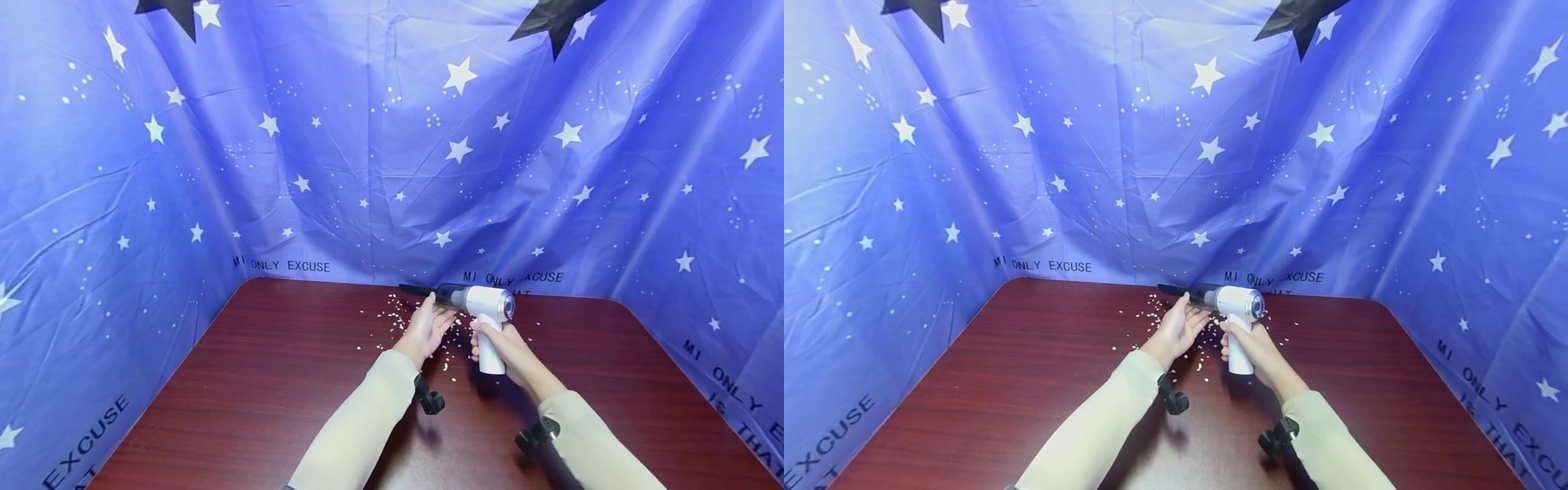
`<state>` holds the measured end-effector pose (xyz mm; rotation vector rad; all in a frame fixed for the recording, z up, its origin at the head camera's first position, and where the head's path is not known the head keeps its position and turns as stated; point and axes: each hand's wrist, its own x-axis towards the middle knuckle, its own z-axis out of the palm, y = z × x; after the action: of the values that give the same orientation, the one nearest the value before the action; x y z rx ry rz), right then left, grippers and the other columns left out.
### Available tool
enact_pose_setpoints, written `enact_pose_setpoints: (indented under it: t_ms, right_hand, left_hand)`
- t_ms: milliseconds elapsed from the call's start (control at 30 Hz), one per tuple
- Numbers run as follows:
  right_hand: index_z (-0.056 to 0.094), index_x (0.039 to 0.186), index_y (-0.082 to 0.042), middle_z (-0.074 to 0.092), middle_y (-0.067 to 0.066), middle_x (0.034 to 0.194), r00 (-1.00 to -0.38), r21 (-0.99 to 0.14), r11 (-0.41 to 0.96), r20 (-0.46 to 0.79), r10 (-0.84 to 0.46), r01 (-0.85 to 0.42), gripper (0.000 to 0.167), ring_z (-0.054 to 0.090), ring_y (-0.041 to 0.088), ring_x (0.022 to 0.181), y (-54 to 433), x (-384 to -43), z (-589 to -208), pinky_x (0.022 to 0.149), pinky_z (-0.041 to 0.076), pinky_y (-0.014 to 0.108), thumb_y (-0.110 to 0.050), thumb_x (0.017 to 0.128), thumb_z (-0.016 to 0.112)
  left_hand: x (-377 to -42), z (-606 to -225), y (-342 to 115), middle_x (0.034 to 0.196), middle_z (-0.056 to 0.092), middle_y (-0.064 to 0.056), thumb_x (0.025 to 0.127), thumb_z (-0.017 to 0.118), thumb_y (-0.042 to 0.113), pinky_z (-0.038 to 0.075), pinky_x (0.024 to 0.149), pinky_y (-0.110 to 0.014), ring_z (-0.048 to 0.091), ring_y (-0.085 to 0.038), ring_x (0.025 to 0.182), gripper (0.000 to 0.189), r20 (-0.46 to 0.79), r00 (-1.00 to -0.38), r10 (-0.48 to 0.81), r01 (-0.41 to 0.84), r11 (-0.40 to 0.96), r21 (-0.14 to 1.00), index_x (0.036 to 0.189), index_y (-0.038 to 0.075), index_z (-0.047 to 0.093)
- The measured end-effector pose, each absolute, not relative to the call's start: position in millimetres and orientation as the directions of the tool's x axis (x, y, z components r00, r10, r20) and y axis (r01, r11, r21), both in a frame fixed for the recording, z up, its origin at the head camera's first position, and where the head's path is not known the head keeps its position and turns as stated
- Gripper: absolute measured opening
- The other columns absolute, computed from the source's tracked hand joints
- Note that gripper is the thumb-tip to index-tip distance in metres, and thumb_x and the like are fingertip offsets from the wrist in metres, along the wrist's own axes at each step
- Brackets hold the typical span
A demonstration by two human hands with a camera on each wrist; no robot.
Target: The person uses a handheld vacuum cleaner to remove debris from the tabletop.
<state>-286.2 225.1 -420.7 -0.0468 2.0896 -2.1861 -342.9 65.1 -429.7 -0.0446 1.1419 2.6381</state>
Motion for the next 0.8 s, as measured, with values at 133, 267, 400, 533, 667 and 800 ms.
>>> enact_pose_setpoints:
  t_ms: [133,267,400,533,667,800]
  right_hand:
    - [0.047,0.1,-0.002,0.059,0.005,0.072,-0.993,-0.996,-0.055,-0.066,-0.095,0.071,0.018,0.06,0.014,0.057,223.6,-291.2,-422.7,0.058,0.059,0.031,-0.016,0.098,0.058]
    - [0.046,0.101,-0.002,0.06,0.006,0.072,-0.993,-0.995,-0.062,-0.069,-0.097,0.076,0.02,0.061,0.015,0.057,222.1,-294.3,-425.7,0.059,0.059,0.032,-0.018,0.099,0.058]
    - [0.047,0.101,-0.002,0.061,0.007,0.074,-0.992,-0.995,-0.062,-0.074,-0.098,0.08,0.023,0.061,0.014,0.058,220.3,-297.0,-427.0,0.058,0.059,0.03,-0.022,0.1,0.059]
    - [0.049,0.097,-0.003,0.061,0.007,0.075,-0.99,-0.991,-0.079,-0.096,-0.1,0.104,0.022,0.061,0.014,0.059,217.9,-301.4,-427.8,0.058,0.058,0.029,-0.023,0.1,0.058]
    - [0.05,0.097,-0.003,0.061,0.006,0.075,-0.988,-0.987,-0.105,-0.111,-0.11,0.123,0.02,0.061,0.013,0.059,215.7,-306.1,-429.6,0.058,0.059,0.028,-0.022,0.101,0.056]
    - [0.048,0.101,-0.002,0.061,0.005,0.074,-0.986,-0.986,-0.113,-0.109,-0.127,0.123,0.022,0.062,0.012,0.059,213.7,-309.1,-432.4,0.058,0.059,0.027,-0.022,0.102,0.056]
  left_hand:
    - [-346.5,-432.2,64.5,0.149,0.038,-0.033,0.111,0.032,0.031,0.028,0.119,-0.043,0.039,-0.038,0.14,0.058,-0.135,-0.962,0.236,-0.26,-0.655,0.71,0.147,-0.014,0.03]
    - [-348.9,-434.3,65.5,0.151,0.035,-0.033,0.111,0.032,0.032,0.029,0.119,-0.042,0.037,-0.038,0.141,0.06,-0.146,-0.961,0.235,-0.267,-0.658,0.704,0.149,-0.015,0.026]
    - [-350.7,-436.0,67.6,0.153,0.031,-0.033,0.111,0.033,0.03,0.028,0.119,-0.041,0.033,-0.039,0.143,0.061,-0.152,-0.961,0.231,-0.271,-0.671,0.691,0.15,-0.016,0.022]
    - [-352.6,-437.5,68.2,0.155,0.025,-0.034,0.111,0.033,0.028,0.027,0.119,-0.042,0.029,-0.04,0.145,0.061,-0.159,-0.964,0.212,-0.263,-0.681,0.684,0.149,-0.018,0.018]
    - [-354.7,-438.8,66.2,0.156,0.022,-0.034,0.111,0.032,0.027,0.027,0.119,-0.042,0.029,-0.04,0.144,0.061,-0.166,-0.965,0.202,-0.26,-0.671,0.694,0.15,-0.017,0.017]
    - [-357.1,-441.3,63.2,0.156,0.021,-0.035,0.111,0.033,0.023,0.027,0.119,-0.042,0.03,-0.041,0.144,0.058,-0.174,-0.964,0.201,-0.265,-0.662,0.701,0.15,-0.017,0.016]
